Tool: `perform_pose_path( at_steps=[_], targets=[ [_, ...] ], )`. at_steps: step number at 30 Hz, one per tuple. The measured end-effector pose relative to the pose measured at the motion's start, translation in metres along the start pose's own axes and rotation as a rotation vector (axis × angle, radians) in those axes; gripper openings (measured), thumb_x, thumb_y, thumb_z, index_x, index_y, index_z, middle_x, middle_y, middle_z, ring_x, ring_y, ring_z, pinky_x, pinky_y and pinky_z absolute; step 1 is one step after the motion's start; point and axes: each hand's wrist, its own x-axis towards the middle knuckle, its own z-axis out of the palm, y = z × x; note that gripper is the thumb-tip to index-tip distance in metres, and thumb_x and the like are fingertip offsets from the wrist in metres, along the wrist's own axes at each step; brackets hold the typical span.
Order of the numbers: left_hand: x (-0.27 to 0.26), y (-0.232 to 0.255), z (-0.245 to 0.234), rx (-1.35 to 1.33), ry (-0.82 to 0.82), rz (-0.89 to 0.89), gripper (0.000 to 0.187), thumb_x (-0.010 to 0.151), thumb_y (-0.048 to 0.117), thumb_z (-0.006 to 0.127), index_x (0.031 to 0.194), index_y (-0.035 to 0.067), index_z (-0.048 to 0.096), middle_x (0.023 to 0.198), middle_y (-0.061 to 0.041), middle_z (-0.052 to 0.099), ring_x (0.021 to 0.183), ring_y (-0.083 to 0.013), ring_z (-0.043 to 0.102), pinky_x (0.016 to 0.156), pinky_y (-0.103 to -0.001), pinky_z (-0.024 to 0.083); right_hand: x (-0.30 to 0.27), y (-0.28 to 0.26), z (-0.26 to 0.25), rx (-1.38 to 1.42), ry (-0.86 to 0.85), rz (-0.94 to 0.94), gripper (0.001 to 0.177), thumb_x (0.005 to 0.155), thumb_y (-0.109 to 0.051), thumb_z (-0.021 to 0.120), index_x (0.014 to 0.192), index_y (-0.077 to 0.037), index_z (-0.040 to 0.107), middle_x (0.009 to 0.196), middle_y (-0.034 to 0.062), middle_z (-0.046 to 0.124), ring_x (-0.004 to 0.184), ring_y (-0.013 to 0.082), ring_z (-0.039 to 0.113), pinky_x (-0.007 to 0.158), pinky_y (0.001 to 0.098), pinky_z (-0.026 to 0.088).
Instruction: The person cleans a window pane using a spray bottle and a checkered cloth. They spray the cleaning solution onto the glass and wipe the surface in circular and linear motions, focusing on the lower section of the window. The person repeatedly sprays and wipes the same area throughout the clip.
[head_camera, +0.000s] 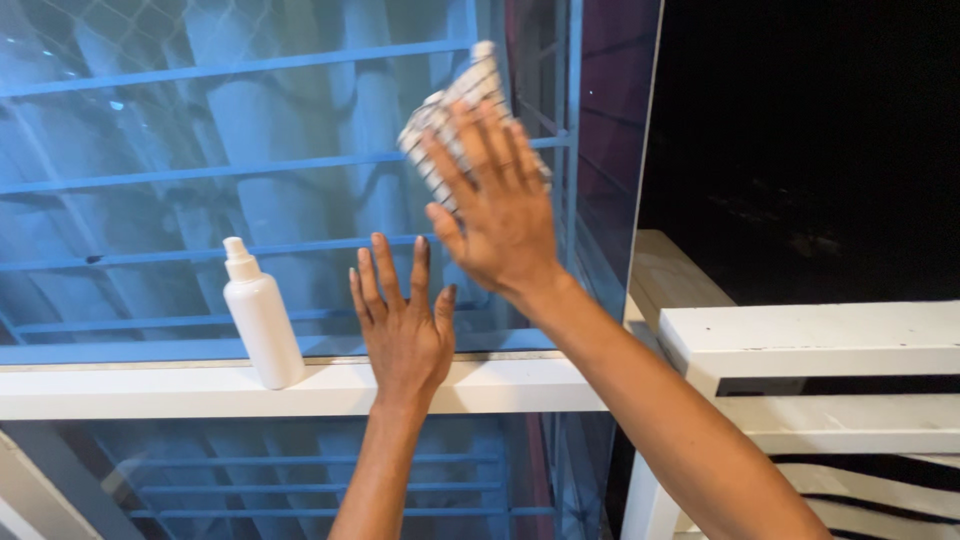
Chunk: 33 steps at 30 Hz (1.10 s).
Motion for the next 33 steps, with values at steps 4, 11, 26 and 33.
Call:
perform_pose_path(
  at_steps=[4, 11, 26, 33],
  targets=[
    [0.0, -0.002, -0.001, 0.005, 0.028, 0.018, 0.058, 0.108, 0.046, 0.046, 0.157, 0.015, 0.045, 0.167, -0.021, 0.021, 0.154, -0.0415, 0.019, 0.126, -0.056, 0.02, -0.014, 0.005, -0.002, 0.076, -0.113, -0.214, 0.057, 0.097, -0.019, 0.065, 0.153, -0.021, 0.05, 0.168, 0.0072, 0.035, 0.158, 0.0271, 0.029, 0.135, 0.0449, 0.02],
    [-0.001, -0.007, -0.005, -0.009, 0.025, 0.062, 0.061, 0.107, 0.047, 0.052, 0.159, 0.017, 0.041, 0.168, -0.019, 0.02, 0.154, -0.0407, 0.019, 0.126, -0.056, 0.021, -0.046, 0.064, -0.037, 0.035, -0.162, -0.248, 0.048, 0.098, -0.019, 0.071, 0.144, -0.024, 0.057, 0.165, 0.0079, 0.037, 0.156, 0.0262, 0.029, 0.131, 0.0464, 0.021],
    [-0.009, -0.034, -0.012, -0.074, -0.016, 0.033, 0.078, 0.1, 0.057, 0.058, 0.162, 0.019, 0.029, 0.169, -0.021, 0.01, 0.156, -0.0446, 0.005, 0.126, -0.06, 0.014, -0.054, 0.034, -0.011, -0.091, 0.12, 0.223, 0.07, 0.103, -0.03, 0.066, 0.162, -0.011, 0.035, 0.17, 0.021, 0.014, 0.16, 0.0391, 0.007, 0.133, 0.0628, 0.008],
    [-0.008, -0.036, -0.013, -0.069, -0.047, 0.022, 0.08, 0.099, 0.053, 0.062, 0.163, 0.02, 0.027, 0.17, -0.02, 0.009, 0.156, -0.044, 0.006, 0.126, -0.06, 0.014, -0.088, -0.004, 0.005, 0.07, -0.056, -0.074, 0.055, 0.093, -0.024, 0.066, 0.145, -0.022, 0.048, 0.165, 0.0141, 0.033, 0.157, 0.0329, 0.027, 0.132, 0.0548, 0.017]
  ],
)
